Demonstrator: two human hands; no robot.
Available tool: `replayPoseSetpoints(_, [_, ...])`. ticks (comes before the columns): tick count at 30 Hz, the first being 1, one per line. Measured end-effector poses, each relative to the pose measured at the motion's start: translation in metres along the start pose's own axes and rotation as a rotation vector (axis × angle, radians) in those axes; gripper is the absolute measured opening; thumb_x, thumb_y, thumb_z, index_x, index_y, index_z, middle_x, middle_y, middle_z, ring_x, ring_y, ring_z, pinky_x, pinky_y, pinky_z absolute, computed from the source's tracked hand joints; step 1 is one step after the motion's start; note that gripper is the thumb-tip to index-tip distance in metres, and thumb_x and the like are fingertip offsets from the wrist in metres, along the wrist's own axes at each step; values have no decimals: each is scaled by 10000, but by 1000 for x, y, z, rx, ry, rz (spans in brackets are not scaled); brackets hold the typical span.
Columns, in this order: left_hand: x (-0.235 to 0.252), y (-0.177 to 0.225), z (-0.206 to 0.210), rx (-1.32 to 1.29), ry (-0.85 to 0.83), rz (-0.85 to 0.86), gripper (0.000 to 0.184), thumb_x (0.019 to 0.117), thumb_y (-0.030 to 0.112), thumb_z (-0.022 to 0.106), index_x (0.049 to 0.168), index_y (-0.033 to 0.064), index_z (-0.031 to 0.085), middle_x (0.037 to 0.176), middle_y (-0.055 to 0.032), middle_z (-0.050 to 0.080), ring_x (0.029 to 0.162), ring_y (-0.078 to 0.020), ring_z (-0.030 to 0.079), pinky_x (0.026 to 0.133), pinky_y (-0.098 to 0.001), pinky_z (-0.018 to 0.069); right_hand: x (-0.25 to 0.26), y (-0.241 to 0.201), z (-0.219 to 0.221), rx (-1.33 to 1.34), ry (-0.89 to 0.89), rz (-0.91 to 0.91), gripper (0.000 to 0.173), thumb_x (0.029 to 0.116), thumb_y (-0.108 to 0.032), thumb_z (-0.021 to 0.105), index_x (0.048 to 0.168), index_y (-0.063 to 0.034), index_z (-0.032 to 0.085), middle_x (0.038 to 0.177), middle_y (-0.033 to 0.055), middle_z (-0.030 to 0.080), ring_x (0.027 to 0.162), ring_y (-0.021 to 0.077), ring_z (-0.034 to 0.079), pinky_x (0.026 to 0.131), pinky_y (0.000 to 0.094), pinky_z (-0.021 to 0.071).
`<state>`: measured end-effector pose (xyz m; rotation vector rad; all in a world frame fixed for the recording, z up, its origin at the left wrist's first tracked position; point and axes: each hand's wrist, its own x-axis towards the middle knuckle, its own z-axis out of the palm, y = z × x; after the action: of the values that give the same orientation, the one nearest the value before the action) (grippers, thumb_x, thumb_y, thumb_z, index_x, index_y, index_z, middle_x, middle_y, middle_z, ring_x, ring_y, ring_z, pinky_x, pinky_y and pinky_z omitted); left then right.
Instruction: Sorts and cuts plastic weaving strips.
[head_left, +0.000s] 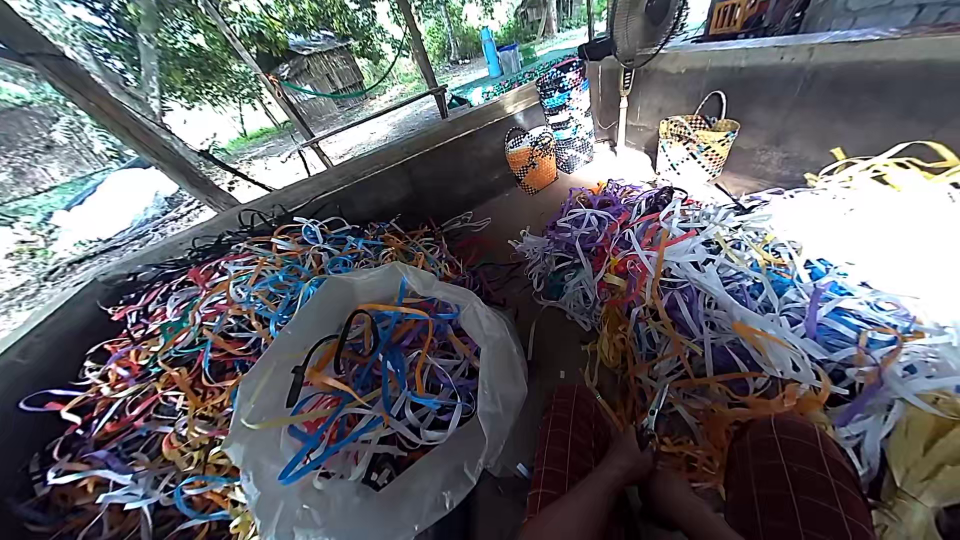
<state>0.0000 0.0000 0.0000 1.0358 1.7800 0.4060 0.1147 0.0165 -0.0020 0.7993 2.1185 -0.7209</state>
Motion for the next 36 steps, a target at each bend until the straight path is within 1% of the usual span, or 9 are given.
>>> replayPoseSetpoints(2, [-2, 2, 0, 0, 9, -7, 552, 1069, 308, 513, 1482, -38, 391, 1376, -283, 568, 1275, -376, 587, 1088, -530, 458, 12, 6, 5, 22, 10, -3, 401, 997, -369, 623, 1209, -35, 689, 1291, 170, 669, 1269, 345, 595, 1069, 543, 438])
replayPoseSetpoints(5, [-3, 1, -1, -17, 31, -9, 560, 1059, 294, 530, 1488, -35, 384, 1384, -280, 565, 1283, -373, 583, 1096, -527, 454, 5, 4, 2, 33, 25, -16, 393, 980, -317, 658, 1247, -28, 665, 1301, 187, 657, 1269, 369, 589, 1062, 562, 445])
replayPoseSetpoints(10, [-5, 3, -2, -33, 29, -10, 544, 1061, 284, 527, 1479, -37, 391, 1366, -280, 575, 1262, -376, 594, 1083, -529, 463, 0, -3, -7, 11, 67, -3, 418, 994, -282, 631, 1317, -18, 615, 1332, 193, 641, 1295, 362, 578, 1087, 554, 427])
replayPoseSetpoints(14, [-6, 3, -4, -77, 51, 8, 528, 1067, 268, 514, 1484, -30, 385, 1357, -274, 581, 1250, -367, 602, 1076, -522, 469, 6, 0, -5, 20, 92, 1, 415, 1013, -293, 604, 1323, -17, 613, 1331, 189, 644, 1290, 361, 584, 1080, 556, 435])
replayPoseSetpoints(19, [-7, 3, -4, -83, 104, 47, 517, 1057, 261, 531, 1465, -34, 412, 1342, -273, 590, 1246, -364, 605, 1075, -519, 472, 13, 1, -4, 23, 95, 14, 387, 1006, -314, 614, 1255, -19, 647, 1278, 178, 671, 1255, 350, 609, 1054, 549, 456])
replayPoseSetpoints(23, [-8, 5, -3, -64, 116, 21, 528, 1043, 264, 557, 1460, -29, 420, 1307, -273, 610, 1207, -373, 625, 1050, -533, 488, 1, -3, -10, 56, 107, -4, 424, 987, -264, 648, 1325, -10, 619, 1340, 209, 634, 1291, 385, 572, 1106, 590, 389])
replayPoseSetpoints(29, [-6, 4, -6, -85, 101, 2, 522, 1054, 265, 533, 1465, -33, 411, 1337, -278, 589, 1234, -374, 609, 1060, -527, 482, 0, -7, -13, 30, 78, 35, 439, 999, -297, 616, 1337, -16, 599, 1341, 209, 630, 1296, 379, 574, 1071, 575, 434])
replayPoseSetpoints(32, [-5, 5, -6, -94, 110, 4, 509, 1053, 262, 534, 1452, -33, 421, 1307, -277, 607, 1211, -374, 623, 1051, -530, 488, 7, -4, -14, 24, 66, 34, 429, 1009, -320, 606, 1322, -27, 611, 1330, 197, 641, 1291, 364, 583, 1059, 568, 450])
replayPoseSetpoints(36, [-3, 6, -5, -99, 91, -52, 533, 1060, 288, 526, 1471, -27, 398, 1309, -278, 610, 1215, -381, 624, 1047, -539, 491, 6, -4, -15, 51, 82, -7, 409, 1012, -270, 605, 1333, -17, 607, 1360, 194, 624, 1310, 361, 566, 1082, 549, 428])
